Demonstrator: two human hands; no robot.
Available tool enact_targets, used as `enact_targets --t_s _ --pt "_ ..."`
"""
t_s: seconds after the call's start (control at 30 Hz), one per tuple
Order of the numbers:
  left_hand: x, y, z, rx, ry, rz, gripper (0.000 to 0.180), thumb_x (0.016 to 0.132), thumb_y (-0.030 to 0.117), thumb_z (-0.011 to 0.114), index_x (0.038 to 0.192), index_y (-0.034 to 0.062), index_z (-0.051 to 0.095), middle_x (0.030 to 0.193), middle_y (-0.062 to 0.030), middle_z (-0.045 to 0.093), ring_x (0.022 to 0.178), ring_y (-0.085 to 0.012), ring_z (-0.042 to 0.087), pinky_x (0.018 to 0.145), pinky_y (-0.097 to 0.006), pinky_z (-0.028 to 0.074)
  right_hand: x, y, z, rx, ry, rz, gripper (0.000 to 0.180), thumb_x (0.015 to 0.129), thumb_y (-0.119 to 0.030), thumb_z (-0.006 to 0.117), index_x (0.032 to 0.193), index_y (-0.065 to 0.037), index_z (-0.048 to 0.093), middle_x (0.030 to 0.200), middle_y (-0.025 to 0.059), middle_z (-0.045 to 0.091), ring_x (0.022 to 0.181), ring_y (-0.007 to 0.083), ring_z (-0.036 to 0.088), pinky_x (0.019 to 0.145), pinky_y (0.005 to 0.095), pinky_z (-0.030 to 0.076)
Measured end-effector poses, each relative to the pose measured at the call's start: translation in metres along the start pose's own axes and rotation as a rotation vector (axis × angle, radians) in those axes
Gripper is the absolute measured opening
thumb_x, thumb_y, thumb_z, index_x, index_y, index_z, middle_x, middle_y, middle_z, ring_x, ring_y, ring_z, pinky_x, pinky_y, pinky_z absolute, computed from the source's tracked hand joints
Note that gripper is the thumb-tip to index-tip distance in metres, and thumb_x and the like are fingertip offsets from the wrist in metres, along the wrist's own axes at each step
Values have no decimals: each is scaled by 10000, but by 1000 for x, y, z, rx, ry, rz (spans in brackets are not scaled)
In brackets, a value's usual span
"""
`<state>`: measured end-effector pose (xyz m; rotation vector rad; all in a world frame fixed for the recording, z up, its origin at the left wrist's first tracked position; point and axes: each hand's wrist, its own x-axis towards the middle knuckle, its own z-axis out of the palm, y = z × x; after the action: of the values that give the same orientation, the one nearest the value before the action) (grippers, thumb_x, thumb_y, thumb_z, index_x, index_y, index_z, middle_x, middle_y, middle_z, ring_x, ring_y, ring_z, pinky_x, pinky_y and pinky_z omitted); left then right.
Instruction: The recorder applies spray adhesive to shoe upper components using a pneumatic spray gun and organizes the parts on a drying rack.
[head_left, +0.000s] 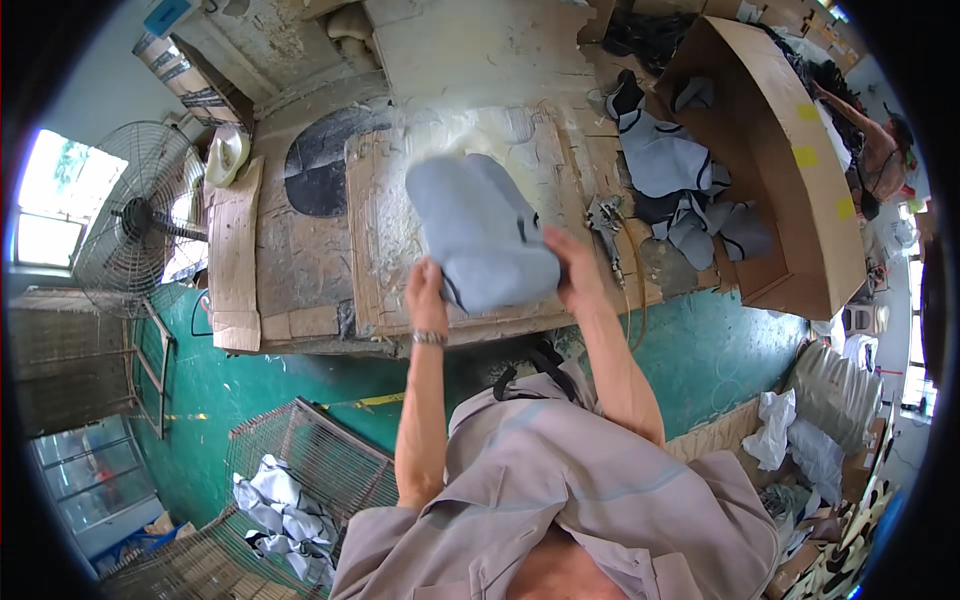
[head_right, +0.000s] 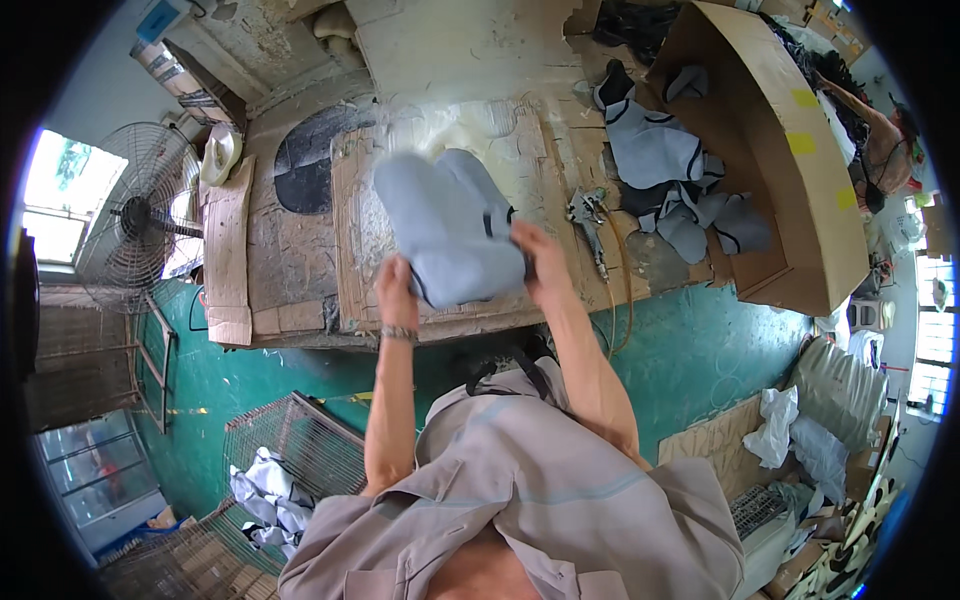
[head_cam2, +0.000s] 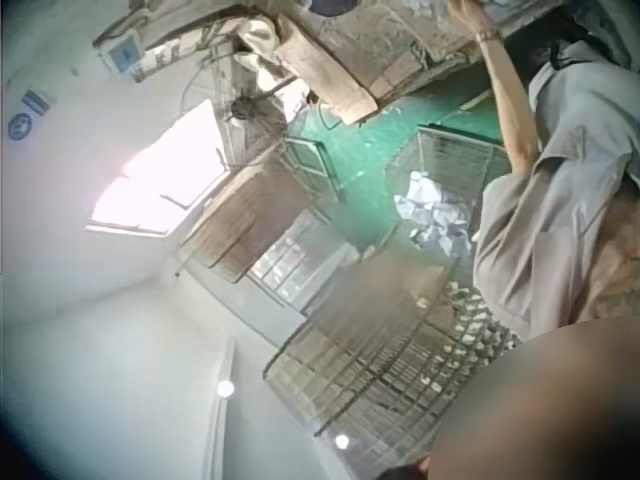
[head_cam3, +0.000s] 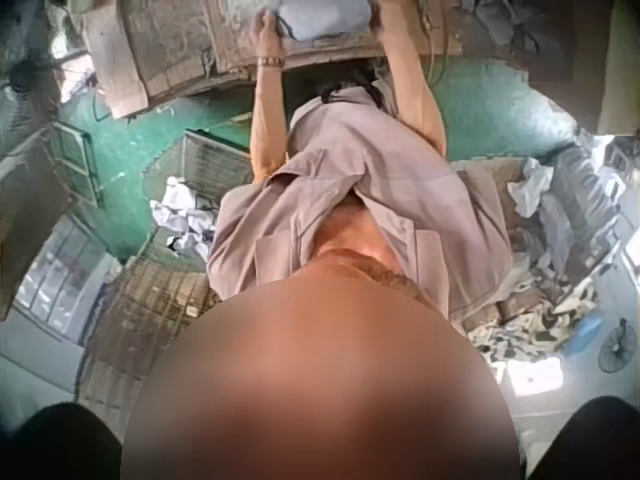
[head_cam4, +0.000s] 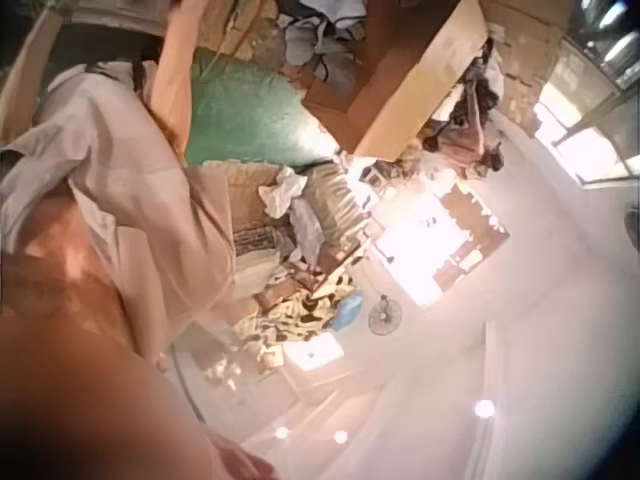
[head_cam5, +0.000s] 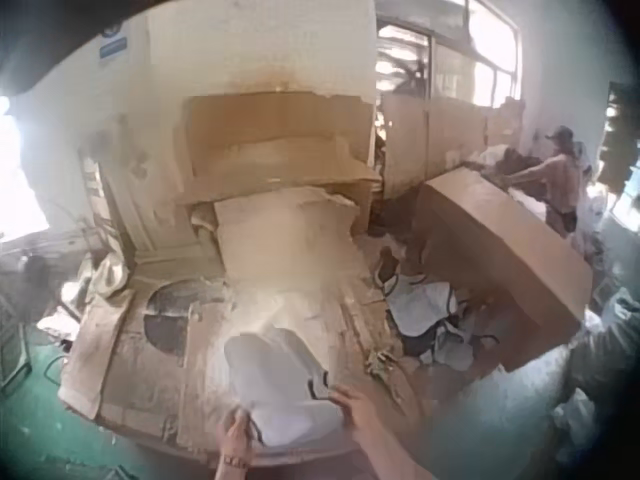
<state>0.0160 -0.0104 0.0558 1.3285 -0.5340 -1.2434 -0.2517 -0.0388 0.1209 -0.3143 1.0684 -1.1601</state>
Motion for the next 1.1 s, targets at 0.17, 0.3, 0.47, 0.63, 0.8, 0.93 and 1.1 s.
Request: enact_targets --t_s 0.17,0.3,0.47,0.63,0.8,0.93,1.1 --pt "-21 -80 -38 14 122 -107 252 1023 226 694 1181 30 699 975 47 647 851 -43 527 733 -227 428 13 72 -61 6 78 128 240 953 -158 748 1178 -87 706 1008 0 726 899 139 671 821 317 547" --pt "23 -39 -4 259 163 179 241 1008 222 717 1135 17 707 905 62 644 770 -60 554 665 -254 461 25 65 -68 -41 124 160 151 952 -187 764 1077 -114 723 929 -31 711 822 107 659 724 306 550" --pt "74 -7 22 658 163 281 222 947 206 754 1131 86 725 743 -12 650 709 -133 595 667 -327 472 66 70 -63 -68 237 115 94 971 -206 734 971 -112 737 859 -16 710 781 113 652 685 330 548" --pt "109 -17 53 987 344 291 205 887 198 783 1071 148 707 761 -114 700 741 -299 675 696 -444 507 138 70 -34 -789 539 -244 158 912 -219 702 933 -68 742 921 126 756 857 304 715 769 454 563" --pt "135 -35 42 991 335 254 265 861 120 748 1115 141 676 827 -117 743 802 -295 706 733 -442 527 151 63 -21 -1114 563 -245 183 897 -259 669 935 -94 736 958 172 757 946 394 716 798 515 552" --pt "123 -37 33 1092 363 289 243 895 145 759 1127 142 691 804 -103 710 755 -267 673 702 -433 518 135 26 -51 -1095 336 -297 232 904 -299 679 970 -83 731 922 164 750 902 392 710 792 506 548" --pt "117 -21 57 1161 305 322 264 945 128 713 1202 128 652 882 -117 702 781 -285 659 725 -445 511 190 -85 -195 -818 1049 -451 409 900 -374 730 1075 -7 681 1024 207 754 992 356 731 840 490 565"
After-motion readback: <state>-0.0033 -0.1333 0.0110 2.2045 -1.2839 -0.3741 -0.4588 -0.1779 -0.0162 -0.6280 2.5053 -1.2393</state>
